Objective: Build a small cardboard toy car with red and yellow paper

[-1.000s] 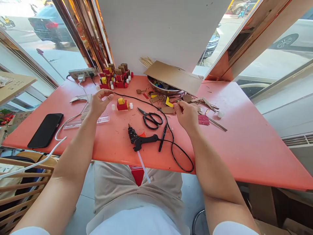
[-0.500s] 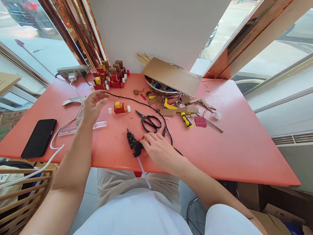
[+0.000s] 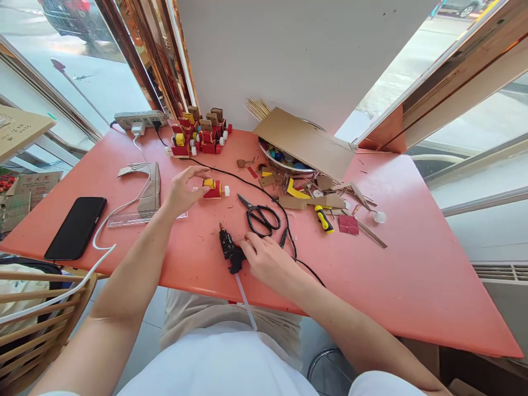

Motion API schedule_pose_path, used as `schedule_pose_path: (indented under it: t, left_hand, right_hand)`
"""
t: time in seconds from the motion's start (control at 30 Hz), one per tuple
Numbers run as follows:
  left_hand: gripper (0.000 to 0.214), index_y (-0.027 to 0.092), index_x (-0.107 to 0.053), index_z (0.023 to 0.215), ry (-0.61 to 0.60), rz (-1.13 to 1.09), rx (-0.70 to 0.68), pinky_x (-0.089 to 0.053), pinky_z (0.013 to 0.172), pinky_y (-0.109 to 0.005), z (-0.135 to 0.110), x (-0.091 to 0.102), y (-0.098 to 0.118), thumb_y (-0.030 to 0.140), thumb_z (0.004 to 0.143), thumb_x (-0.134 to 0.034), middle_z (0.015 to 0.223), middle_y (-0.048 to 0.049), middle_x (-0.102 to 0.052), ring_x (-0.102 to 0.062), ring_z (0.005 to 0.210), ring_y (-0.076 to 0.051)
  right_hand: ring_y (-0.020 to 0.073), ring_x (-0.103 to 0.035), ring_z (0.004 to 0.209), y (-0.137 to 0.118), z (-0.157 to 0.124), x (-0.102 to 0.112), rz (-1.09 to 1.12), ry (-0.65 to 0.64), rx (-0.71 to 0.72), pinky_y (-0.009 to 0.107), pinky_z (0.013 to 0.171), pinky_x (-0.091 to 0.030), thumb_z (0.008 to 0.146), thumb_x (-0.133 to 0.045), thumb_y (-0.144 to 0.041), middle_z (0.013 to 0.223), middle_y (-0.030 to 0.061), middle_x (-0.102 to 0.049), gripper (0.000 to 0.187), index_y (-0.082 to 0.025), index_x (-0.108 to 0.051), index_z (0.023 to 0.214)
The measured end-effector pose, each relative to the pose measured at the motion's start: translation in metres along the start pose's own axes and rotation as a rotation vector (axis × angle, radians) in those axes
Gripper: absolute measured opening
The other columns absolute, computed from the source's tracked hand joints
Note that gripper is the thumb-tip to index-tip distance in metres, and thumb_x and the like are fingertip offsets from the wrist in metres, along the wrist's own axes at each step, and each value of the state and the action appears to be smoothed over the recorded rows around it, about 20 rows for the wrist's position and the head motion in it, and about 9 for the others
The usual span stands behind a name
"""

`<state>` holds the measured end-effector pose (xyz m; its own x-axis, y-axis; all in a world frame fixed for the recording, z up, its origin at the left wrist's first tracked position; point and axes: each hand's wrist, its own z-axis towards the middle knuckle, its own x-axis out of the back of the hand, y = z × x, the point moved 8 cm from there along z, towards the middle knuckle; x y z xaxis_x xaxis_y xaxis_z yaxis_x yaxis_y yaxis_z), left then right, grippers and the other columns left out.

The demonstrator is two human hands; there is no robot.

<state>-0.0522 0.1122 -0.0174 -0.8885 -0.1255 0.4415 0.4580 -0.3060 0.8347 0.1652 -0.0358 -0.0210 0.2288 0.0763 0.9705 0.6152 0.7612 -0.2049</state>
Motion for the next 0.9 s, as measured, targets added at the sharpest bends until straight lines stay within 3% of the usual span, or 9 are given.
schedule_pose_path:
  t: [0.07,0.17,0.27,0.37,0.47,0.63,0.77,0.9]
  left_hand:
    - [0.04,0.027,-0.075,0.107,0.048,-0.023,0.016,-0.054,0.111,-0.047,0.0,0.004,0.0,0.015,0.069,-0.079,0.098,-0.0018,-0.084,-0.079,0.104,-0.027]
    - [0.038,0.026,-0.073,0.106,0.1,-0.09,0.03,-0.058,0.103,-0.042,0.001,0.01,-0.001,0.017,0.07,-0.078,0.095,-0.0007,-0.083,-0.078,0.099,-0.024]
    - [0.037,0.025,-0.071,0.106,0.107,-0.161,0.038,-0.059,0.098,-0.04,0.001,0.01,-0.002,0.022,0.07,-0.079,0.091,-0.0004,-0.081,-0.078,0.094,-0.022]
    - [0.037,0.024,-0.069,0.103,0.104,-0.217,0.05,-0.06,0.095,-0.039,0.002,0.009,-0.005,0.027,0.067,-0.08,0.087,-0.0007,-0.079,-0.078,0.09,-0.022]
    - [0.039,0.024,-0.067,0.099,0.099,-0.29,0.114,-0.061,0.092,-0.04,0.003,0.008,-0.011,0.031,0.063,-0.081,0.083,-0.0004,-0.077,-0.077,0.088,-0.022]
    - [0.042,0.023,-0.064,0.097,0.076,-0.447,0.294,-0.064,0.083,-0.037,0.0,0.004,-0.024,0.034,0.06,-0.082,0.081,-0.0004,-0.077,-0.079,0.087,-0.023]
    - [0.042,0.022,-0.064,0.098,0.087,-0.475,0.336,-0.065,0.08,-0.036,-0.002,0.005,-0.027,0.031,0.062,-0.082,0.079,0.0002,-0.077,-0.08,0.084,-0.022]
    - [0.042,0.022,-0.065,0.098,0.087,-0.491,0.35,-0.065,0.075,-0.033,-0.003,0.006,-0.029,0.03,0.062,-0.084,0.079,0.0003,-0.078,-0.081,0.081,-0.022]
  right_hand:
    - [0.0305,-0.076,0.115,0.014,0.003,0.006,0.158,0.056,-0.043,0.044,0.091,-0.067,0.085,-0.052,-0.004,0.127,0.0172,-0.073,0.056,-0.018,-0.066,0.137]
    - [0.0288,-0.076,0.108,0.038,0.015,0.02,0.393,0.16,-0.148,0.042,0.086,-0.067,0.083,-0.062,-0.013,0.121,0.0143,-0.074,0.048,-0.022,-0.067,0.13]
    - [0.0248,-0.075,0.089,0.059,0.03,0.032,0.597,0.231,-0.324,0.034,0.073,-0.061,0.082,-0.069,-0.025,0.101,0.0083,-0.077,0.032,-0.021,-0.069,0.114]
    - [0.0177,-0.065,0.065,0.07,0.045,0.037,0.806,0.24,-0.476,0.027,0.059,-0.049,0.082,-0.07,-0.04,0.073,-0.001,-0.068,0.023,-0.022,-0.065,0.095]
    - [0.0135,-0.053,0.05,0.068,0.062,0.035,1.042,0.197,-0.516,0.027,0.051,-0.042,0.085,-0.069,-0.058,0.056,-0.0062,-0.053,0.036,-0.025,-0.056,0.08]
    - [0.0082,-0.045,0.044,0.065,0.083,0.024,1.244,0.127,-0.535,0.026,0.043,-0.037,0.081,-0.074,-0.077,0.065,-0.0036,-0.06,0.055,-0.023,-0.059,0.081]
    - [0.0081,-0.047,0.043,0.065,0.093,0.014,1.238,0.082,-0.525,0.026,0.044,-0.042,0.083,-0.072,-0.081,0.065,-0.0028,-0.061,0.059,-0.023,-0.059,0.079]
    - [0.0062,-0.047,0.04,0.069,0.098,0.008,1.241,0.115,-0.535,0.026,0.043,-0.044,0.082,-0.07,-0.086,0.079,0.0016,-0.069,0.065,-0.022,-0.061,0.081]
